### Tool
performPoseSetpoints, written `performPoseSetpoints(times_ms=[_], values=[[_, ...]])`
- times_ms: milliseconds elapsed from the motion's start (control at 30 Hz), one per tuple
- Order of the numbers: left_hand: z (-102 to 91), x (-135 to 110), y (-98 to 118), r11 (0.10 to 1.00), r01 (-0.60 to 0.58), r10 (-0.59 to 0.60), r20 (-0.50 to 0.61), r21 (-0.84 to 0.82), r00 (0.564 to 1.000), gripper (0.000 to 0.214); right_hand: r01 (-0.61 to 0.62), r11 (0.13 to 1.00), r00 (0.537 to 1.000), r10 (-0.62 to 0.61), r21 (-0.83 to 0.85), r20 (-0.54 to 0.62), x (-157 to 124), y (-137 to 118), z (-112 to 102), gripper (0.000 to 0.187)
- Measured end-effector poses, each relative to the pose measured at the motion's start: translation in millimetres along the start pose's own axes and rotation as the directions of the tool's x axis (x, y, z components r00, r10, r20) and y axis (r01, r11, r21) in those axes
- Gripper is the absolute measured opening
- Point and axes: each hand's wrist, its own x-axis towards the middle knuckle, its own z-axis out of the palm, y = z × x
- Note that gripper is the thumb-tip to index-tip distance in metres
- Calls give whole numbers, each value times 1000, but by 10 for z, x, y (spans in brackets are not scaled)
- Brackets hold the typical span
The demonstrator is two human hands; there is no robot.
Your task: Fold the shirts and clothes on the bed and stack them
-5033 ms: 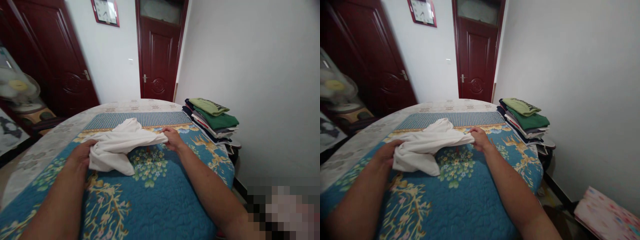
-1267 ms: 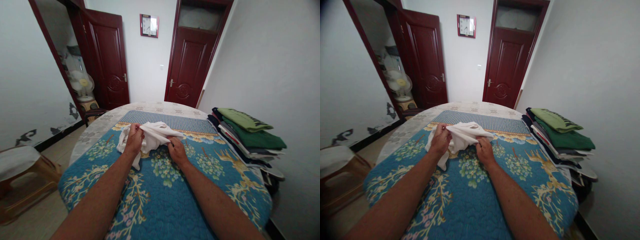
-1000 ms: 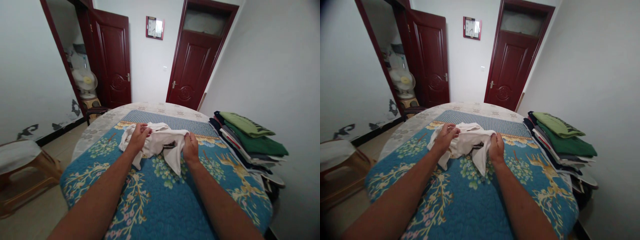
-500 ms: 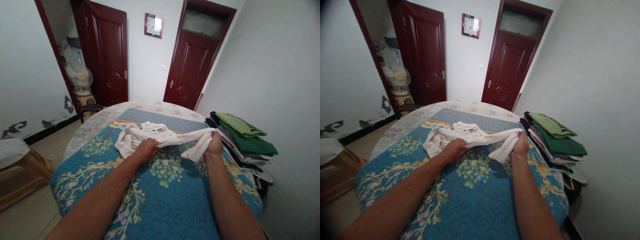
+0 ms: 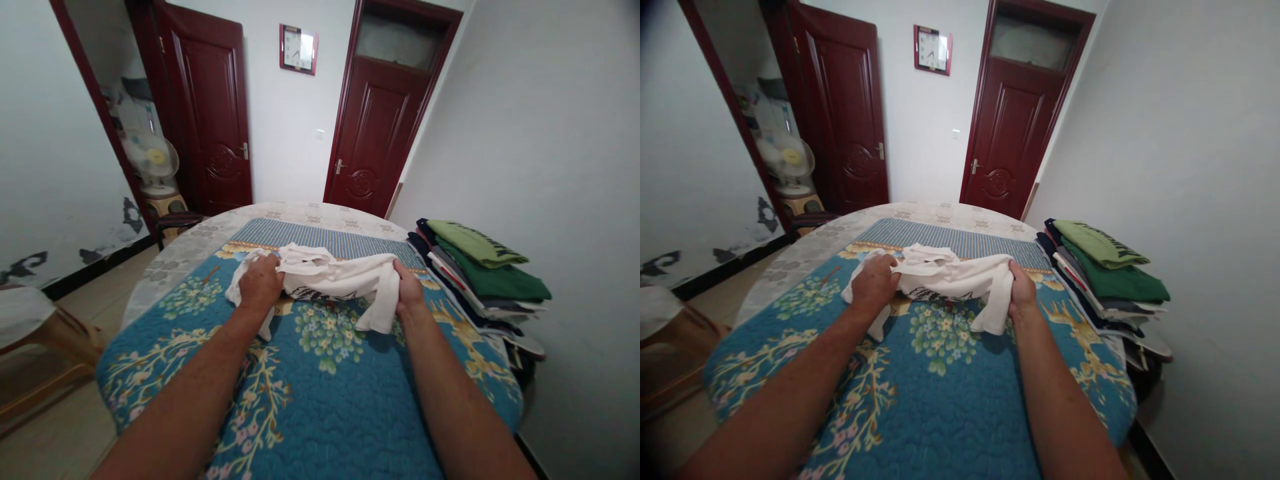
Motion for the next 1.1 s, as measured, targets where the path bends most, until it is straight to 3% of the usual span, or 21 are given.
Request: performPoseSetpoints(times_ms=[133,267,367,433,500,533,600,667,733,800,867,933,1000,1033,1100], values=[[-142,-86,225,997,-51,53,43,-53,998,15,-157,987,987,158,32,-24,-10,16,-4,21],[-99,-241,461,928,-166,229,160,-333,960,9,-165,985,986,166,59,-7,17,-2,-32,25],[-22,-313,560,844,-35,191,240,-535,952,5,-148,984,989,149,103,-8,17,-40,-20,27],[-14,-299,578,716,170,66,308,-677,949,9,-139,985,990,139,104,10,0,-72,2,29],[-44,-257,577,494,338,-48,364,-801,930,12,-139,985,990,134,100,48,-27,-97,31,32],[-64,-240,578,378,381,-66,386,-844,920,15,-143,984,988,136,103,68,-43,-103,46,33],[-92,-241,590,213,421,29,437,-881,899,21,-158,981,984,147,115,98,-73,-99,78,33],[-81,-299,618,193,466,249,503,-863,828,28,-164,978,982,151,125,111,-106,-80,109,32],[-25,-395,653,263,526,439,586,-809,681,41,-158,980,981,142,122,131,-154,-54,143,31],[58,-483,688,303,601,499,661,-739,561,59,-155,983,974,136,95,181,-233,-29,185,31],[131,-528,714,264,671,493,695,-693,524,73,-156,987,951,139,39,277,-350,-2,237,34],[160,-517,724,170,680,487,660,-714,572,81,-157,986,890,166,-57,425,-495,33,297,37],[134,-462,708,92,628,454,594,-773,665,82,-137,970,783,229,-199,579,-647,77,361,40],[103,-424,689,93,586,414,567,-805,713,79,-103,954,721,267,-281,640,-719,101,394,40],[32,-345,628,193,481,332,519,-855,788,67,46,898,606,324,-439,727,-850,153,464,37]])
